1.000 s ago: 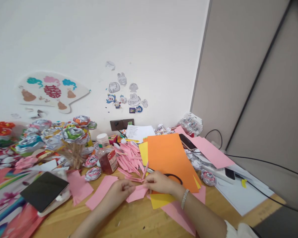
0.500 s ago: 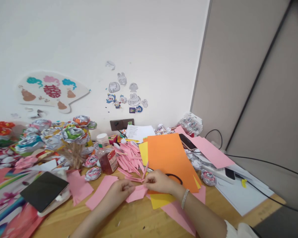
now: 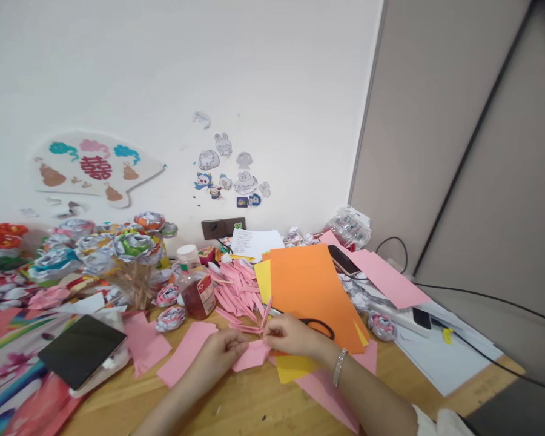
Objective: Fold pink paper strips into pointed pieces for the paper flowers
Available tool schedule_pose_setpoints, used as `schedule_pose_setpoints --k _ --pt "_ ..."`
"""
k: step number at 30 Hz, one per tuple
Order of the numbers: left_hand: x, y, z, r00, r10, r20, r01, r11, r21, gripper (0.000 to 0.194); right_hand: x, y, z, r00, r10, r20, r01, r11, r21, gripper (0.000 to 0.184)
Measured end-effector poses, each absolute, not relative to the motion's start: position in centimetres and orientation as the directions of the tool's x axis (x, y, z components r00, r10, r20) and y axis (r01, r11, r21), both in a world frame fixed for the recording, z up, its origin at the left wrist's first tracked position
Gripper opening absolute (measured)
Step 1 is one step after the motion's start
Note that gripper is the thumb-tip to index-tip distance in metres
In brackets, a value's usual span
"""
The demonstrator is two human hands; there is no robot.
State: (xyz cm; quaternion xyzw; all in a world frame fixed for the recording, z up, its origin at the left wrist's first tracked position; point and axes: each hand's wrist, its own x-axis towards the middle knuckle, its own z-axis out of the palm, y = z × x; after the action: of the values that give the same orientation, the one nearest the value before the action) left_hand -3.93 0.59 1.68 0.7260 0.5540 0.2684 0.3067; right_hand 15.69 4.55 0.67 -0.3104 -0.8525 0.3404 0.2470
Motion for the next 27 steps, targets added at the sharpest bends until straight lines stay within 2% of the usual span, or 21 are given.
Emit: schedule_pose_setpoints --k 5,13,20,27 --pt "-3.2 0.0 1.9 0.318 0.946 0.056 0.604 -0.248 0.758 0.03 15.4 3.8 0.9 -0.713 0.685 0.153 0.42 0.591 -0.688 0.022" --pt "-3.6 0.1 2.4 0.404 0.915 0.016 0.456 -0.217 0.863 0.025 15.1 4.6 0.4 -0.704 0.676 0.218 0.429 0.649 -0.628 0.018" --pt "-3.9 0.3 2.7 0.373 0.928 0.001 0.485 -0.196 0.853 0.025 15.7 4.9 0.1 -0.738 0.671 0.071 0.356 0.477 -0.804 0.018" --pt "-4.1 0.3 3.2 0.411 0.911 -0.014 0.463 -0.196 0.864 0.027 15.8 4.9 0.2 -0.734 0.675 0.073 0.319 0.437 -0.841 0.018"
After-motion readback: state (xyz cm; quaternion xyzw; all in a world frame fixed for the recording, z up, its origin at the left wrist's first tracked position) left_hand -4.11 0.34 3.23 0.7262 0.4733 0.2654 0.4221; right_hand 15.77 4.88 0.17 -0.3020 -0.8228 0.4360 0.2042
